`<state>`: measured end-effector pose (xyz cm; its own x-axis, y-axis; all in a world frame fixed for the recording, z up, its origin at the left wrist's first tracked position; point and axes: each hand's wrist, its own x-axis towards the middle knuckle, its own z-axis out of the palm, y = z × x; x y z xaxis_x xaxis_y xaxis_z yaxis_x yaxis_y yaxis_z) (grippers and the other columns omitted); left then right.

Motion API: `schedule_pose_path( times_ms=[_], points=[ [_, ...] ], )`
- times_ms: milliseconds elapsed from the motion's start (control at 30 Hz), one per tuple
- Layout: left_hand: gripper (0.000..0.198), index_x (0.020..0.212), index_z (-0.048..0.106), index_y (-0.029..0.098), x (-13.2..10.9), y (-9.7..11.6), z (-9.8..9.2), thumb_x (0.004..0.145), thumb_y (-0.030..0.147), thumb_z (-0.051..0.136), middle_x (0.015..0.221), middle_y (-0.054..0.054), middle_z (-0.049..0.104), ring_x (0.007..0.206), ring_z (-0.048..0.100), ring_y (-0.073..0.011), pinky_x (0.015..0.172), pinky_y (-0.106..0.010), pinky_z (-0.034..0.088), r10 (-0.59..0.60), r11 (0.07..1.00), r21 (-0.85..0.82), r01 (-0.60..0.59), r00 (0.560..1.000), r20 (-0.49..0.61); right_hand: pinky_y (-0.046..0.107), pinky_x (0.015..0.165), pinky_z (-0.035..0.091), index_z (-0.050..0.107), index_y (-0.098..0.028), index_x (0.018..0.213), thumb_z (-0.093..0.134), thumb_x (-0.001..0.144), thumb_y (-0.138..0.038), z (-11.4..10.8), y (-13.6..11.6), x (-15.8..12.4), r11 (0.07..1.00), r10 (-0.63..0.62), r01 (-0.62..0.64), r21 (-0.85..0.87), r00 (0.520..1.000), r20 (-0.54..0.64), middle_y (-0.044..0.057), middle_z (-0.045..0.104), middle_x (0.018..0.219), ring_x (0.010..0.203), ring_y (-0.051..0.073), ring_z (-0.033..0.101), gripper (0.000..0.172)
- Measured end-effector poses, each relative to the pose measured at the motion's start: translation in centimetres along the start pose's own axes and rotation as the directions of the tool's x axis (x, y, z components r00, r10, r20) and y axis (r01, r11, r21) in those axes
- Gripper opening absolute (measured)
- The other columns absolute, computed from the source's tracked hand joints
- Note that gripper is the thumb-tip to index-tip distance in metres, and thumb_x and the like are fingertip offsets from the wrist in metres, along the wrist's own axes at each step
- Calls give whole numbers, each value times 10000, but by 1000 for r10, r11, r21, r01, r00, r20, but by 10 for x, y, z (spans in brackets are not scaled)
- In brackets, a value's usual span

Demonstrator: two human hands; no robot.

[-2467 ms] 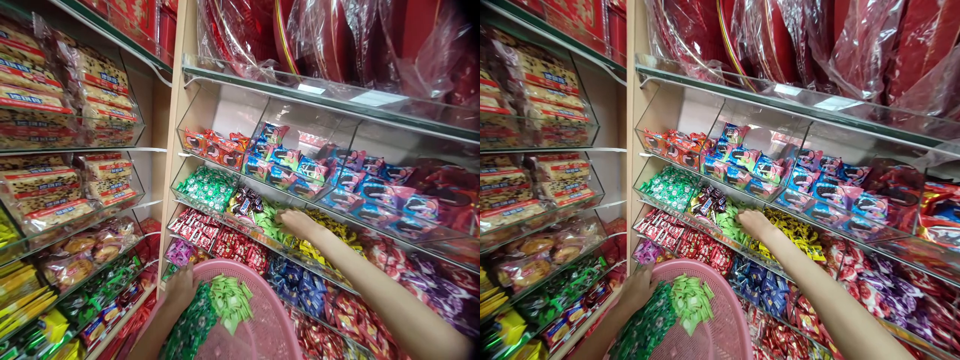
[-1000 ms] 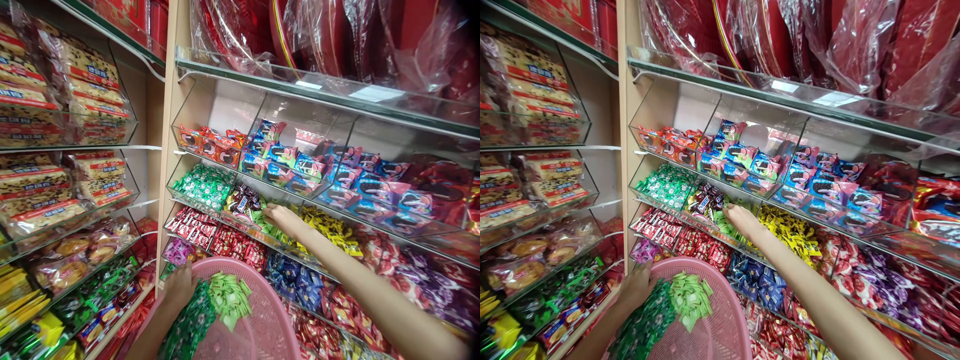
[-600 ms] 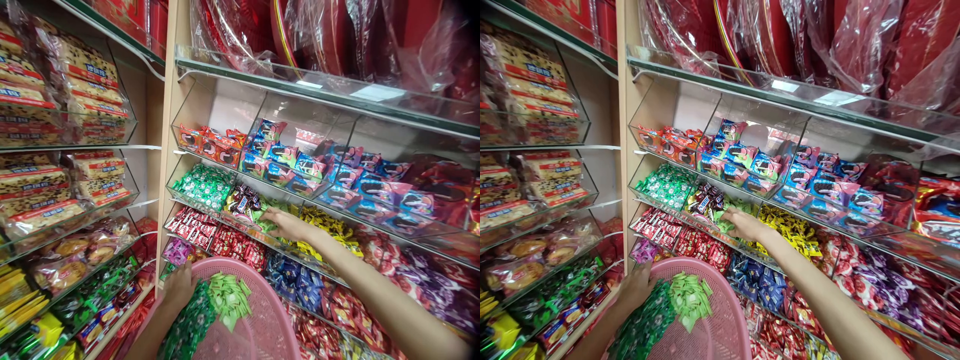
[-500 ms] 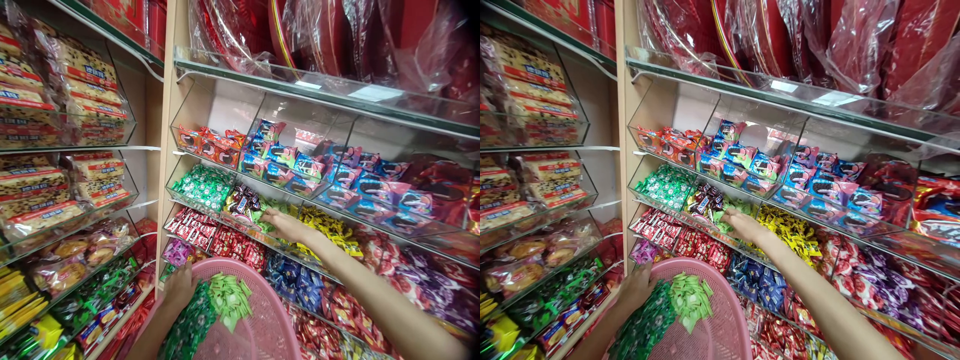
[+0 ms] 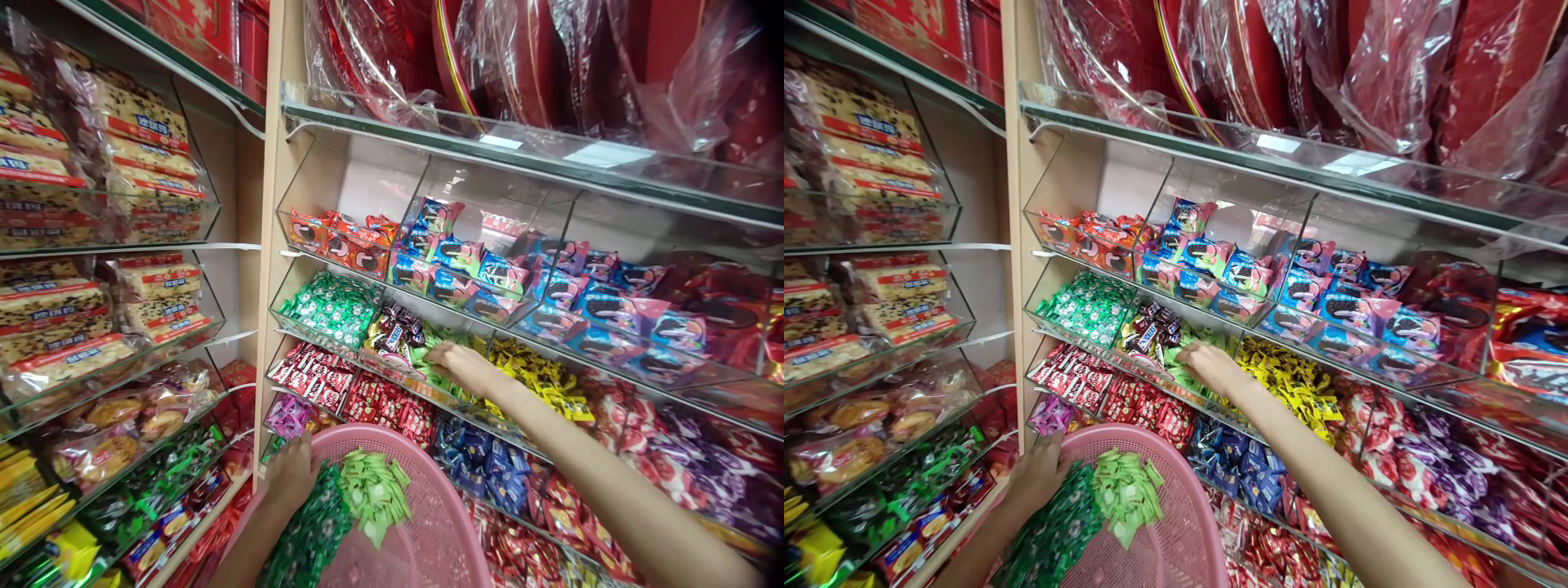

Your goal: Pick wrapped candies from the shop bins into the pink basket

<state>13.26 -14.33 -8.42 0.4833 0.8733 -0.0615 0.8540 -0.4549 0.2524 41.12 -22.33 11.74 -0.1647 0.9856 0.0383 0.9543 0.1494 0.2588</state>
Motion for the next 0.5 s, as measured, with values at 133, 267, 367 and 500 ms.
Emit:
schedule_pose_path(
  times_ms=[133,267,367,500],
  points=[
    [325,1142,496,106,-2,0,-2,890,254,353,1063,-138,617,996,583,-264,798,-354,432,-5,1000,2,5,1000,14,291,815,408,611,-158,960,435,849,-105,9,0,2,997,-24,27,78,999,-44,89,617,944,945,199,549,215],
    [319,1133,499,97,-2,-1,-3,889,247,358,1061,-143,618,996,583,-265,799,-355,435,-11,1000,-3,12,1000,16,300,790,419,593,-149,965,484,845,-165,21,1,5,983,-54,69,171,995,-90,105,606,932,892,200,554,162],
    [325,1135,502,95,-2,-1,-2,889,253,360,1062,-143,617,998,583,-272,802,-369,439,-7,1000,-8,7,1000,14,292,764,418,580,-149,937,480,854,-187,25,-2,5,983,-53,70,168,993,-102,108,595,911,874,198,548,135],
    [363,1188,479,82,-1,-2,1,892,253,356,1094,-152,607,1019,576,-275,816,-374,442,-1,1000,-16,1,1000,2,265,724,404,555,-165,834,453,881,-232,24,-4,5,986,-27,46,159,992,-124,80,573,854,816,177,540,131]
  ],
)
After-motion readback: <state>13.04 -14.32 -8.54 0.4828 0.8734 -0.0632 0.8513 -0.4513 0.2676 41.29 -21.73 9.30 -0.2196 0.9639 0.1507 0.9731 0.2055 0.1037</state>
